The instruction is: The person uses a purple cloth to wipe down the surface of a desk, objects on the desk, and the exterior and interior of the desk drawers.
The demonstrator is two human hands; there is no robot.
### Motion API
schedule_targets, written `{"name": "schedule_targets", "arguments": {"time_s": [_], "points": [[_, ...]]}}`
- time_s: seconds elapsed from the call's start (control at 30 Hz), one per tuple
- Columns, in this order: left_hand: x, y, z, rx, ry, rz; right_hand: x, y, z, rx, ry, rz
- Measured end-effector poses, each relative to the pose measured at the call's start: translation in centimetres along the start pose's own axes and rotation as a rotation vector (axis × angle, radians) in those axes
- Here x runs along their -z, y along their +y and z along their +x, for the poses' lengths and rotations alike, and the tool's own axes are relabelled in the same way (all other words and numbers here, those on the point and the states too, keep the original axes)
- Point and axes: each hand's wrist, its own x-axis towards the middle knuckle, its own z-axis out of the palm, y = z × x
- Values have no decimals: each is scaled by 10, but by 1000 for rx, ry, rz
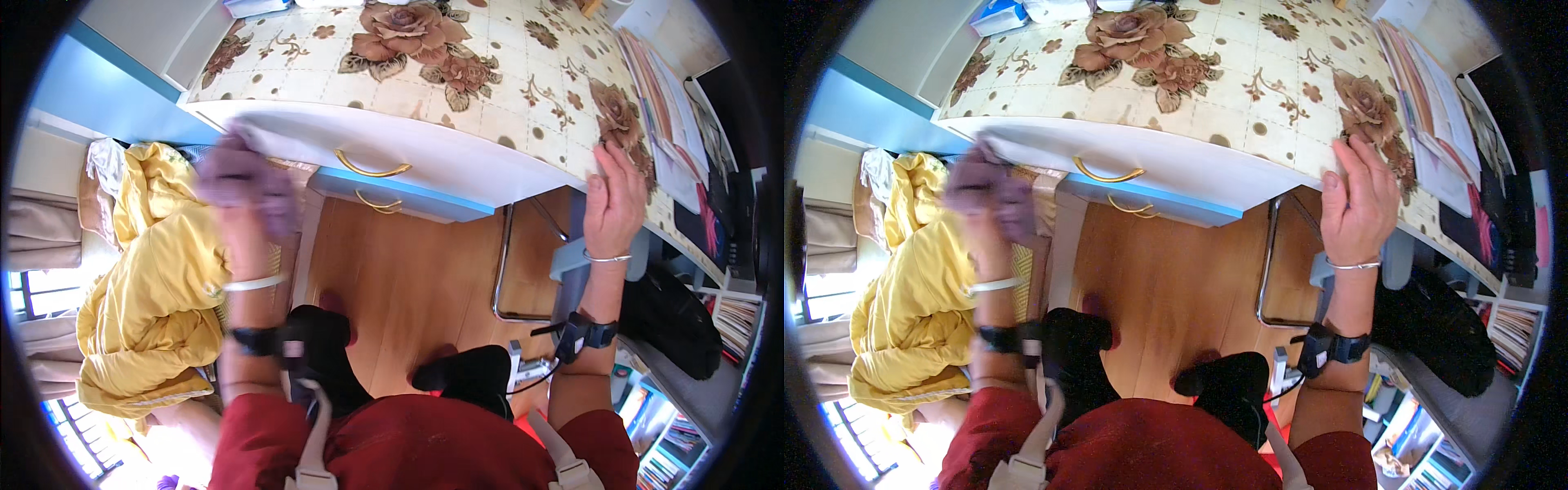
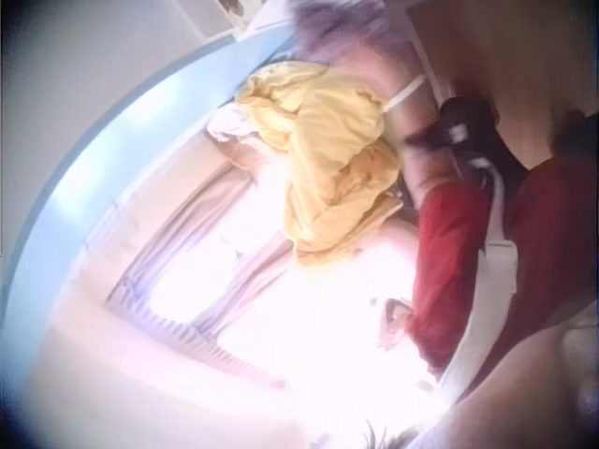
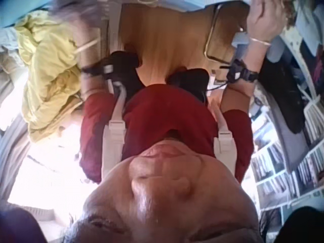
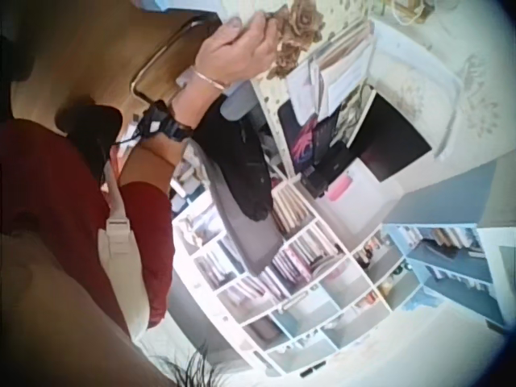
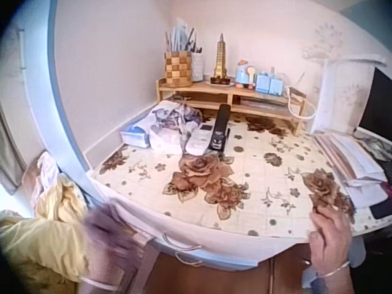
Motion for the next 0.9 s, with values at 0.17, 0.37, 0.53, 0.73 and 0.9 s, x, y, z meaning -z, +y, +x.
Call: {"name": "schedule_targets", "arguments": {"time_s": [0.17,0.37,0.53,0.73,0.9], "points": [[189,-114,53,28,229,73,-21,10,-24,148,117,-69],[157,-109,86,12,291,-127,-54,39,-59,324,304,-149],[20,-93,51,-206,313,-81,-60,56,-79,356,318,-122],[-95,-102,18,-226,670,-152,-61,62,-87,435,375,-218],[-192,-111,-85,-273,632,-30,-54,46,-91,296,467,-54]]}}
